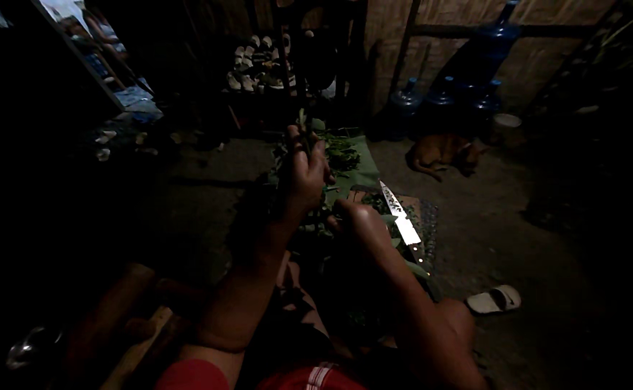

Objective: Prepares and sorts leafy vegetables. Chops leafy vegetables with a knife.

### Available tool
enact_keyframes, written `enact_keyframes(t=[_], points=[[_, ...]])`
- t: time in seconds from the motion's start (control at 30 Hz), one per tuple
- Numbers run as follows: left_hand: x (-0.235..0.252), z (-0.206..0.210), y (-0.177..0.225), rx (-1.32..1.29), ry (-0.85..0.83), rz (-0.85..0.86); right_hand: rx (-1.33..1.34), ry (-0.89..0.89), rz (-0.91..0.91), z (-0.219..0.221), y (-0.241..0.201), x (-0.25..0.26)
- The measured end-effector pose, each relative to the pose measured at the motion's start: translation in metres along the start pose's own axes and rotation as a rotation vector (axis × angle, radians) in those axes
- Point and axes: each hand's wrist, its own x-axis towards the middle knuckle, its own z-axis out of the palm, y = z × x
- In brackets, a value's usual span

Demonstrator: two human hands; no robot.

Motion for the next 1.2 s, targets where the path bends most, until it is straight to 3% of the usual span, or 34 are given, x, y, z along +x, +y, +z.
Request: enact_keyframes(t=[0.2,0.43,0.63,0.8,0.9,1.07,1.2], points=[[-0.005,0.009,0.002,-0.022,-0.057,0.079,0.363,0.044,-0.204,0.008,0.016,0.016],[-0.002,0.015,-0.002,0.011,-0.124,0.096,0.736,0.113,-0.156,0.016,0.010,0.012],[0.006,0.002,0.002,-0.157,0.087,0.169,0.691,0.166,-0.111,-0.011,0.029,0.004],[0.036,-0.029,0.005,-0.245,0.203,0.069,0.944,0.356,-0.116,-0.032,0.065,-0.032],[0.042,-0.036,0.006,-0.274,0.221,0.066,0.853,0.301,-0.039,-0.030,0.064,-0.045],[0.043,-0.028,0.008,-0.309,0.239,0.086,0.473,0.002,0.029,0.002,0.034,-0.031],[0.037,-0.017,0.008,-0.271,0.232,0.118,0.213,-0.045,0.015,0.027,0.004,-0.018]])
